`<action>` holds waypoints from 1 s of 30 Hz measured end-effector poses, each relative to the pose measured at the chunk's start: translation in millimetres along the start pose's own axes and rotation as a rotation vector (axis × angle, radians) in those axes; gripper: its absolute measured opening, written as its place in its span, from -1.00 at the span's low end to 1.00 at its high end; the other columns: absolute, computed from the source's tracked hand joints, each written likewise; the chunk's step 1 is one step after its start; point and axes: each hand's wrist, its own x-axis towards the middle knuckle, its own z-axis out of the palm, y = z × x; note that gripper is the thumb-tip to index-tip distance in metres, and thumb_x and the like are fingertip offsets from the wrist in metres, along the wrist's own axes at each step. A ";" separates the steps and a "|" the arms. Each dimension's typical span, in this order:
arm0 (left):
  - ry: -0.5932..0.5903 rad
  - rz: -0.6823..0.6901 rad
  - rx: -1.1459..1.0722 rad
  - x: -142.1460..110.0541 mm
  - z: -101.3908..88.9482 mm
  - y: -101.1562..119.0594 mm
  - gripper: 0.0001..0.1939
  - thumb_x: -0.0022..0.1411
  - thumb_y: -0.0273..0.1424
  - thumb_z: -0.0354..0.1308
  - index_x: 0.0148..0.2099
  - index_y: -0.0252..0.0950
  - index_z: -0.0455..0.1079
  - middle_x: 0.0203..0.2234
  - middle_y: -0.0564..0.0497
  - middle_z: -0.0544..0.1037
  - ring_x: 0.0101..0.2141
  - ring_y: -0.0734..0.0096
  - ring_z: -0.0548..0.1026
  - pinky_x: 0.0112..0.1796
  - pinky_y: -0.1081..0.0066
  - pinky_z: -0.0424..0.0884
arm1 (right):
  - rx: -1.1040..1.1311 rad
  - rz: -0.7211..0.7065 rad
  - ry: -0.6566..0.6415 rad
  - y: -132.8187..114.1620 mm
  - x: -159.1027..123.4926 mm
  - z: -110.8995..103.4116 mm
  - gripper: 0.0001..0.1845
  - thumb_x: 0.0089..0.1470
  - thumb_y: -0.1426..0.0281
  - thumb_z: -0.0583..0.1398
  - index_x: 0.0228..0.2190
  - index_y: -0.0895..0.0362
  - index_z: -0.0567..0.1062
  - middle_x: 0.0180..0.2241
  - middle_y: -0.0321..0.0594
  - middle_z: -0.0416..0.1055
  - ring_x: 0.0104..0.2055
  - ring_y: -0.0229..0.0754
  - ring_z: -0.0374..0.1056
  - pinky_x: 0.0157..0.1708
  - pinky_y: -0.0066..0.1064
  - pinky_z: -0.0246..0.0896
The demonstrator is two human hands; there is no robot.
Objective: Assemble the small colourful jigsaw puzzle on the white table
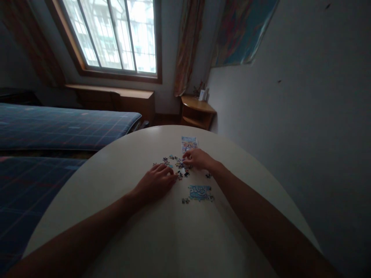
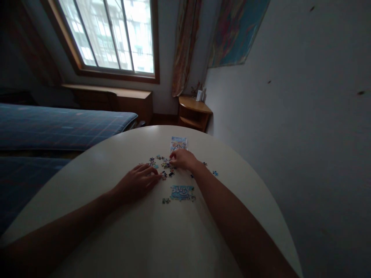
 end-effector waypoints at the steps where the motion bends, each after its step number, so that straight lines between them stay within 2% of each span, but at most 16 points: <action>1: -0.003 0.001 0.005 0.4 -0.7 0.4 -0.82 0.37 -0.42 0.10 -0.05 -0.19 0.49 -0.22 -0.01 0.55 -0.20 0.24 0.46 -0.12 0.19 0.42 | 0.005 0.008 -0.024 -1.6 1.6 -0.9 -0.73 0.05 0.34 0.31 -0.17 0.13 0.61 -0.21 -0.13 0.57 -0.29 -0.19 0.47 -0.34 -0.48 0.26; 6: -0.012 0.004 -0.018 2.4 -6.3 3.0 -0.85 0.36 -0.44 0.09 -0.16 -0.26 0.50 -0.23 -0.01 0.58 -0.20 0.22 0.47 -0.11 0.17 0.43 | 0.050 0.042 -0.172 -9.4 1.0 -7.7 -0.84 0.06 0.39 0.28 -0.30 0.20 0.62 -0.46 -0.19 0.55 -0.64 -0.35 0.29 -0.60 -0.52 0.14; 10: -0.015 -0.002 -0.047 2.8 -7.3 3.8 -0.86 0.36 -0.45 0.09 -0.19 -0.29 0.49 -0.25 -0.03 0.59 -0.19 0.21 0.49 -0.10 0.14 0.43 | 0.092 0.055 -0.213 -14.3 -0.3 -11.4 -0.88 0.03 0.40 0.29 -0.39 0.22 0.60 -0.57 -0.24 0.49 -0.70 -0.38 0.20 -0.65 -0.53 0.09; 14: 0.007 -0.023 -0.056 3.3 -7.2 4.4 -0.85 0.37 -0.43 0.08 -0.16 -0.29 0.48 -0.26 -0.05 0.59 -0.19 0.22 0.50 -0.12 0.16 0.45 | 0.156 0.037 -0.174 -15.2 -1.2 -13.1 -0.91 0.01 0.44 0.29 -0.41 0.23 0.58 -0.57 -0.26 0.47 -0.66 -0.36 0.22 -0.64 -0.53 0.10; 19: 0.049 -0.030 -0.055 2.7 -5.5 3.5 -0.84 0.34 -0.45 0.10 -0.09 -0.27 0.47 -0.24 -0.05 0.59 -0.20 0.22 0.52 -0.14 0.17 0.47 | 0.252 -0.024 -0.022 -10.4 -13.8 -11.4 -0.82 0.09 0.45 0.23 -0.24 0.25 0.56 -0.33 -0.15 0.55 -0.42 -0.29 0.39 -0.41 -0.48 0.27; 22: 0.134 -0.026 -0.044 1.6 -2.5 3.1 -0.80 0.36 -0.44 0.07 -0.02 -0.27 0.44 -0.21 -0.05 0.60 -0.21 0.22 0.52 -0.16 0.17 0.48 | 0.327 -0.106 0.004 -8.7 -38.8 -3.8 -0.81 0.15 0.43 0.19 -0.20 0.21 0.56 -0.28 -0.17 0.56 -0.28 -0.27 0.43 -0.23 -0.44 0.30; 25: 0.180 0.048 -0.081 1.1 -1.1 5.5 -0.77 0.39 -0.41 0.06 0.06 -0.25 0.41 -0.17 -0.04 0.59 -0.19 0.27 0.52 -0.16 0.24 0.48 | 0.539 -0.234 0.031 -9.7 -72.5 7.9 -0.78 0.17 0.34 0.21 -0.16 0.18 0.53 -0.30 -0.18 0.55 -0.25 -0.23 0.45 -0.19 -0.37 0.31; 30: 0.216 0.184 -0.172 1.2 -7.0 13.8 -0.81 0.41 -0.37 0.08 0.02 -0.18 0.44 -0.16 0.03 0.60 -0.18 0.42 0.53 -0.21 0.42 0.47 | 0.737 -0.142 0.039 -15.1 -109.6 23.3 -0.68 0.11 0.22 0.28 -0.17 0.14 0.39 -0.29 -0.19 0.53 -0.26 -0.20 0.46 -0.22 -0.35 0.33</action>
